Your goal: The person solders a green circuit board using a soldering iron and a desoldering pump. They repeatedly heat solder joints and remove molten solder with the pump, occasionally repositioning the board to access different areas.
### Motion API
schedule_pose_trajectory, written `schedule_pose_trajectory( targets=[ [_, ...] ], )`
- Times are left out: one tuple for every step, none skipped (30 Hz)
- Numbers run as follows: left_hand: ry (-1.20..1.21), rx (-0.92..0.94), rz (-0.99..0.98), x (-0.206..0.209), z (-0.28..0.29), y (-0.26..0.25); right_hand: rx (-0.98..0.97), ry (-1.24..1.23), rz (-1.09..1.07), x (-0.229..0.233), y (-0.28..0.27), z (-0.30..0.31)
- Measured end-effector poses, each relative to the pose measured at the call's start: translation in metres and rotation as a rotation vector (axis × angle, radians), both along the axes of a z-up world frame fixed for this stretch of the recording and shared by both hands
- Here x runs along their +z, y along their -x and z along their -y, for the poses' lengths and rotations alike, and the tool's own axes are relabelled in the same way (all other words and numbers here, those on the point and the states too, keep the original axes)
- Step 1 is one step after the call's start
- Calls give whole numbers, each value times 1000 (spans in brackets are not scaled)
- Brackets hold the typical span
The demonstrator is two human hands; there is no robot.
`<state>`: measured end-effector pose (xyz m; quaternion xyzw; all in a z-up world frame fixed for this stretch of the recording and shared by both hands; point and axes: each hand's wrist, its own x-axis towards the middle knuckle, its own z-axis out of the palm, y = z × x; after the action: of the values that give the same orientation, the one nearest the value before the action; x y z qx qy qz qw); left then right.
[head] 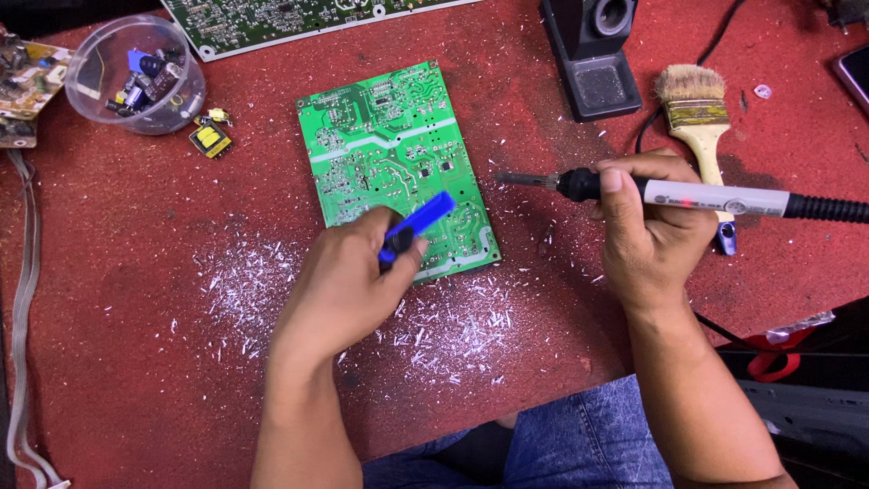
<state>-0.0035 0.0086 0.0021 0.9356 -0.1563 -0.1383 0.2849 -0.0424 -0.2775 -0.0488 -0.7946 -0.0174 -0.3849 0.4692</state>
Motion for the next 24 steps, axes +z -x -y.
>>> schedule_pose_trajectory(
  targets=[
    [0,3,0,7,1,2,3,0,0,0,0,0],
    [35,51,-179,13,3,3,1,7,-3,0,0,0],
    [71,96,-358,20,5,5,-4,15,-5,0,1,0],
    [72,95,-358,17,7,5,-5,16,-5,0,1,1],
    [93,76,-391,15,8,5,0,-11,-20,0,1,1],
    [115,56,-423,14,9,6,4,-38,-34,0,1,0],
    [116,56,-420,5,6,6,4,-38,-32,-1,0,1],
    [336,32,-449,-3,3,6,31,-65,-45,-3,-2,1],
    [556,6,-480,-11,0,6,55,-94,-63,-4,-1,2],
    [556,5,-482,-12,-2,6,53,-94,-65,-4,-1,1],
    [621,-24,-436,-13,-5,6,97,-154,-96,-3,-1,0],
    [686,-53,-390,-14,-8,6,140,-214,-127,-2,-2,-2],
    [687,-51,-389,-12,-9,7,143,-214,-127,-2,-1,-2],
    [743,-88,-395,-11,-10,8,142,-212,-149,-2,-1,-2],
    [800,-129,-400,-9,-10,8,140,-210,-169,-1,0,-3],
    [800,-129,-399,-9,-12,7,140,-210,-168,1,0,-4],
    [811,-167,-331,-8,-13,6,156,-229,-191,2,1,-5],
    [822,-206,-264,-8,-14,5,172,-248,-214,4,1,-6],
    [822,-206,-264,-9,-13,5,172,-247,-214,3,1,-7],
    [989,-103,-248,-10,-12,4,192,-233,-229,2,1,-7],
    [1154,3,-227,-12,-12,4,212,-218,-241,2,1,-7],
    [1155,2,-225,-10,-10,1,213,-216,-240,1,0,-9],
    [1399,-3,-227,-9,-9,-2,238,-233,-256,1,-1,-11],
    [1643,-10,-226,-8,-7,-5,264,-249,-273,0,-1,-14]
  ],
)
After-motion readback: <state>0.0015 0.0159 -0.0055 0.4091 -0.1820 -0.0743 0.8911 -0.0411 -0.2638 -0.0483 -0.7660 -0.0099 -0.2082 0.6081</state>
